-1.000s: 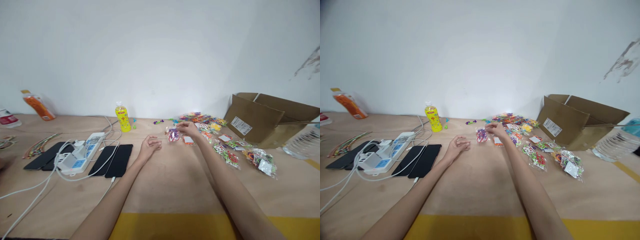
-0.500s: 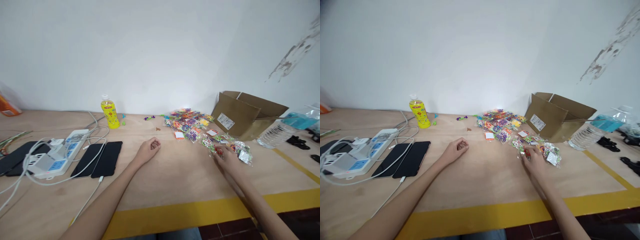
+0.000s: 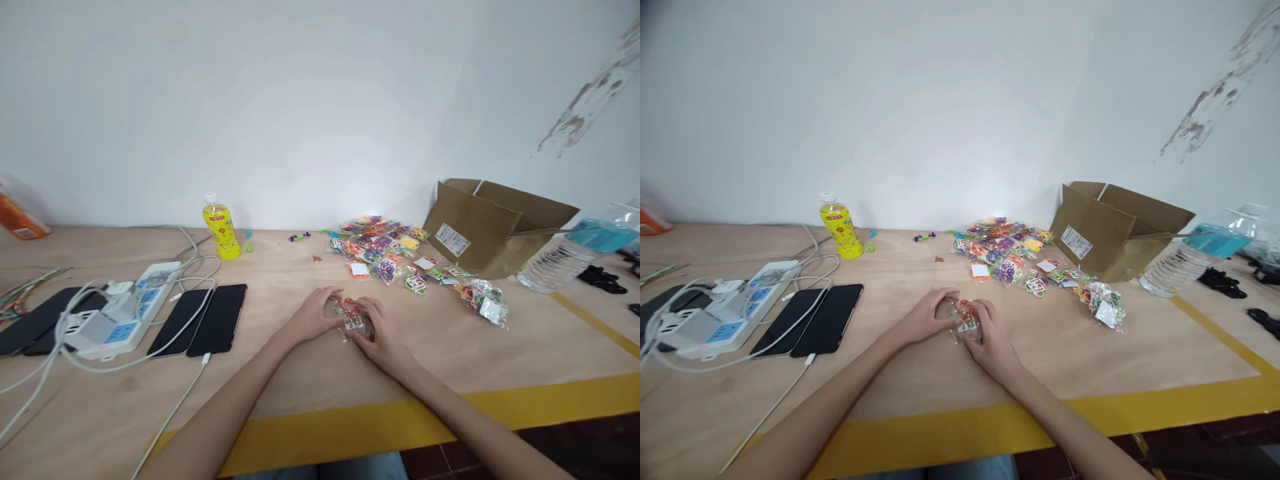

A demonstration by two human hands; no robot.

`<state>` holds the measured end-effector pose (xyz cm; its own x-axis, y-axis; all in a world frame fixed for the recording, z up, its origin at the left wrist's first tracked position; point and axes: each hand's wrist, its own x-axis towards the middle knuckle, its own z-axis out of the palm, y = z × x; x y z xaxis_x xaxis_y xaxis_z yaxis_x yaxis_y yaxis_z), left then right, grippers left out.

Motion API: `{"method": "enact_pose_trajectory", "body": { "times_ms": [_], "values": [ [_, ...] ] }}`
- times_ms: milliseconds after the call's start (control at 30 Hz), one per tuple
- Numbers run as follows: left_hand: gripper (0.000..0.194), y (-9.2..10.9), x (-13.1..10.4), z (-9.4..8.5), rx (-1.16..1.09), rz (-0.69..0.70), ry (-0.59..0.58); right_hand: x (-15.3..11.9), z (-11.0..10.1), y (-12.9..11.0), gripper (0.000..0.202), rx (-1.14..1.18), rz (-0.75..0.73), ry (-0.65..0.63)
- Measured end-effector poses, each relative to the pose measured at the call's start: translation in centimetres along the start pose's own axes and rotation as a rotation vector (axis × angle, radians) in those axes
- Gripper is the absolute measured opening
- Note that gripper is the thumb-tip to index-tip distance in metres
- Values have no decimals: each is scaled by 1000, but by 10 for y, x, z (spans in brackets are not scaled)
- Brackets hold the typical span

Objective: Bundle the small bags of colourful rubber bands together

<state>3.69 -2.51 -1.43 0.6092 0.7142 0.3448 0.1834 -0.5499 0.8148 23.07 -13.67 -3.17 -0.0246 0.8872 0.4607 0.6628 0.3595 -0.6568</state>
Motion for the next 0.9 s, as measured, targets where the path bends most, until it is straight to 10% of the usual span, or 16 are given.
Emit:
{"method": "enact_pose_trajectory", "body": {
  "times_ms": [367,633,900],
  "values": [
    [54,-18,4,-42,-13,-147,321,93,29,31,37,269,120,-86],
    [74,-18,12,-41,-476,-174,568,114,63,25,39,673,193,-101],
    [52,-20,8,-50,-611,-302,523,140,89,21,40,815,204,-122]
  ]
}}
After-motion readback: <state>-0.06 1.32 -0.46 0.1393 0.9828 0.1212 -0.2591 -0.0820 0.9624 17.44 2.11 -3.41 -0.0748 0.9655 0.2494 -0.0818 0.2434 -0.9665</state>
